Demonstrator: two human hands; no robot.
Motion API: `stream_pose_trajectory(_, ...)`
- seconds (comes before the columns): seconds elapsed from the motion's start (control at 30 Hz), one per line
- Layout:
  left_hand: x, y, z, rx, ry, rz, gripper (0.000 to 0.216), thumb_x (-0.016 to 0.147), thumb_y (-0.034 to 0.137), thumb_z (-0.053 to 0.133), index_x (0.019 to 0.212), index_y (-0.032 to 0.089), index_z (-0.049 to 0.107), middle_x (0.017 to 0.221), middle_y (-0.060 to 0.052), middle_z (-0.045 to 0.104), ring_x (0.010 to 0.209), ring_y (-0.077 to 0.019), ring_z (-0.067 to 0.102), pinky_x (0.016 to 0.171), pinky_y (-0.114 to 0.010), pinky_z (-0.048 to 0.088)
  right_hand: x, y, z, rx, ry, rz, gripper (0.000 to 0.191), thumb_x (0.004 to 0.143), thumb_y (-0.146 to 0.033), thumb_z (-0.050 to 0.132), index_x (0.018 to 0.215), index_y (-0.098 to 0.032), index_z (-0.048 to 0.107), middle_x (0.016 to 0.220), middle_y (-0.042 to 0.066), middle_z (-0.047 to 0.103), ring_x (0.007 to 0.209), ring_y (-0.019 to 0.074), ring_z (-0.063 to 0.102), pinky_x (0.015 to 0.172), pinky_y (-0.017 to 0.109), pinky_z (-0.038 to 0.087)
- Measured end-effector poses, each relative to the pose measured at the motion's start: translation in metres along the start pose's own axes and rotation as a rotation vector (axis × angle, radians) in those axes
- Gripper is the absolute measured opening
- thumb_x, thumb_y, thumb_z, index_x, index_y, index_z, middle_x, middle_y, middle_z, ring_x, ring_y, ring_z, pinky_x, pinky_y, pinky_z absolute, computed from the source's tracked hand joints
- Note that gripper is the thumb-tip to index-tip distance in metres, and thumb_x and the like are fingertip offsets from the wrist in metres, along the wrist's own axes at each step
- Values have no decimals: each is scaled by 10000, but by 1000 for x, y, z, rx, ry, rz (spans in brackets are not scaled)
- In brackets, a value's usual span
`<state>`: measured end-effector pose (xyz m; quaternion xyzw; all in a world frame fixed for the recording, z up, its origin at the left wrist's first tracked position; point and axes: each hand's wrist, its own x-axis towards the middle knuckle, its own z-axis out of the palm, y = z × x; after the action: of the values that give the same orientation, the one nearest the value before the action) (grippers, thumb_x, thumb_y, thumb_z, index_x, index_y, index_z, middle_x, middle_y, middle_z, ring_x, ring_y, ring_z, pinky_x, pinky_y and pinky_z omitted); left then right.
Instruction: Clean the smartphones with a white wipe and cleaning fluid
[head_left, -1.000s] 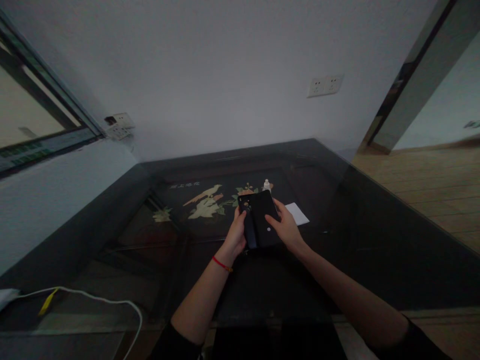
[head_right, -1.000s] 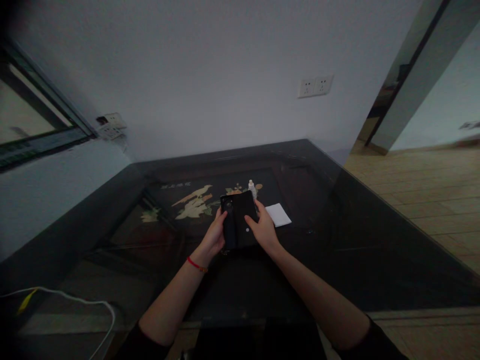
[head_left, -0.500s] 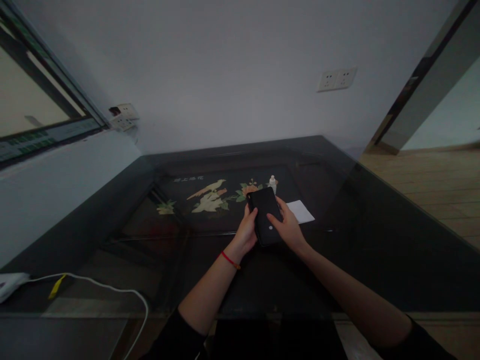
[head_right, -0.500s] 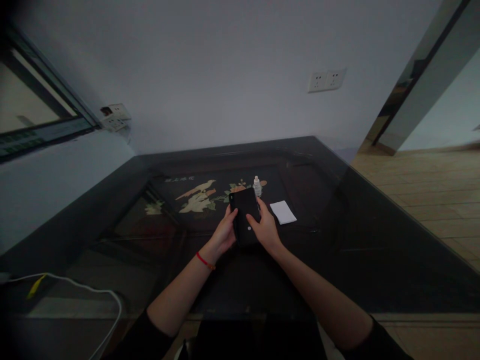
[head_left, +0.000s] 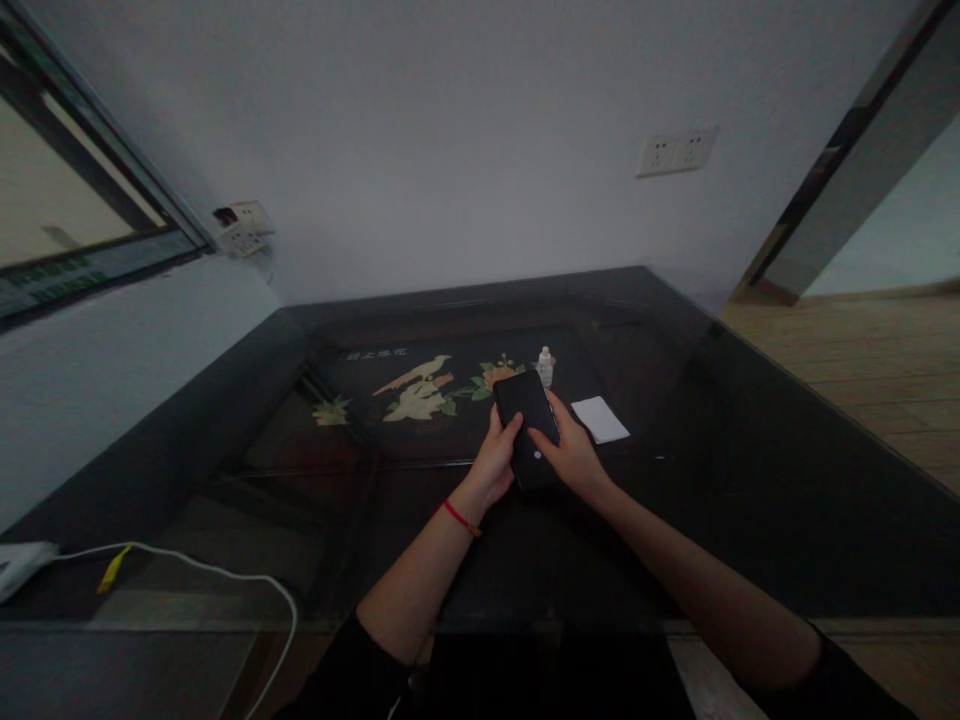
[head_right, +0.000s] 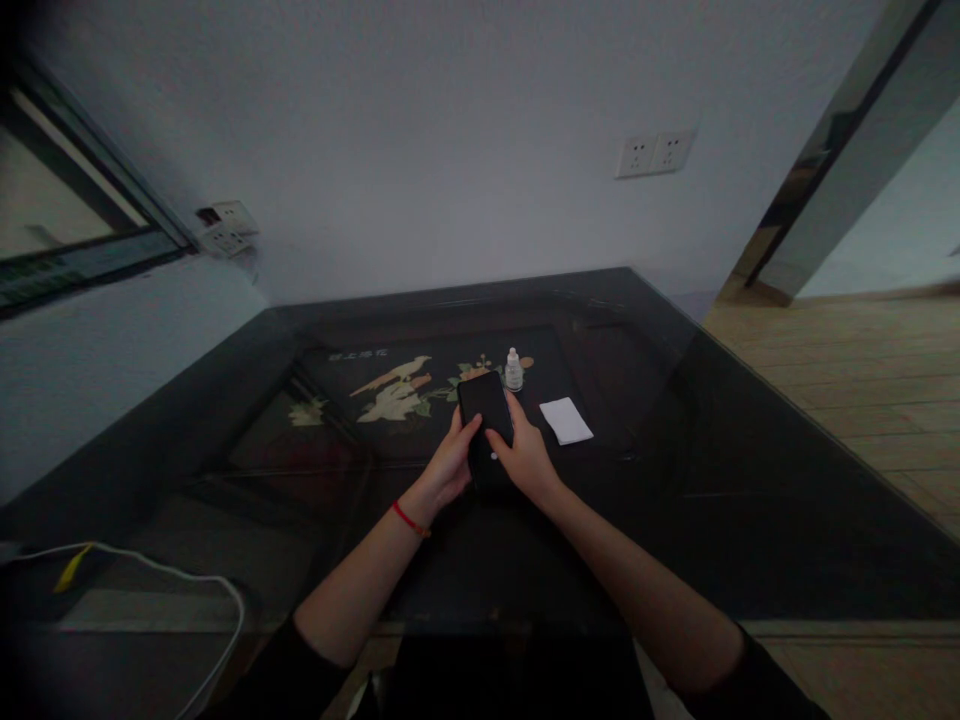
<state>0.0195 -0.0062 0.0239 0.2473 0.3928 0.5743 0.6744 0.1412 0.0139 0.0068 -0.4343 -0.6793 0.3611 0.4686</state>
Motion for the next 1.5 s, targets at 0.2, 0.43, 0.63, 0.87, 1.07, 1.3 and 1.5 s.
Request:
stream_pose_trajectory(0.2, -4, 2, 3, 6, 4, 6, 626, 818, 247, 630, 1369, 355, 354, 1259, -42, 590, 1002, -172, 629, 880, -315, 519, -1, -4, 1, -96, 5, -17, 650, 830, -279, 508, 1437, -181, 301, 1325, 141, 543, 1196, 282, 544, 1011, 474, 419)
stream_pose_trajectory(0.43, -2, -3, 4, -15, -2, 99, 650, 773, 238, 685, 1343, 338, 390, 1266, -46, 590, 1035, -180, 622, 896, -321, 515, 7, -16, -23, -362, -111, 83, 559, 863, -368, 502, 1390, -206, 413, 721, 75, 703, 726, 299, 685, 753, 435, 497)
stream_pose_trajectory(0.63, -2, -1, 4, -11, 58, 122, 622, 768, 252, 690, 1318, 323, 410, 1219, -45, 613, 1015, -188, 625, 868, -334, 526, 12, -24, -37, -96, -161, 191, 485, 833, -342, 506, 1280, -185, 404, 445, -87, 518, 355, 149, 501, 409, 249, 382)
stream_pose_trajectory(0.87, 0, 0, -2, -20, 20, 21, 591, 774, 285, 683, 1304, 311, 421, 1201, -51, 619, 947, -182, 645, 819, -326, 545, 14, -22, -38, 103, -312, 229, 293, 804, -369, 517, 1022, -215, 398, 456, -128, 448, 331, 91, 412, 351, 192, 288)
stream_pose_trajectory(1.07, 1, 3, -2, -6, -5, 98, 615, 764, 267, 689, 1311, 325, 415, 1237, -46, 601, 975, -192, 640, 853, -351, 536, 17, -18, -37, 32, -253, 180, 289, 799, -338, 544, 1031, -204, 436, 450, -124, 435, 381, 99, 434, 392, 202, 307)
stream_pose_trajectory(1.3, 4, 15, -5, -60, 6, 168, 623, 815, 305, 631, 1359, 340, 330, 1160, -61, 641, 978, -204, 644, 862, -385, 528, 17, -12, -50, 309, -445, 403, 403, 760, -378, 651, 1095, -182, 542, 802, 38, 673, 688, 170, 660, 551, 293, 564)
stream_pose_trajectory(1.5, 5, 16, -5, -17, -1, 210, 638, 818, 328, 626, 1370, 346, 307, 1137, -56, 647, 998, -208, 637, 870, -386, 524, 13, -7, -47, 469, -620, 458, 263, 754, -331, 681, 944, -150, 656, 883, 73, 725, 817, 187, 704, 748, 325, 583)
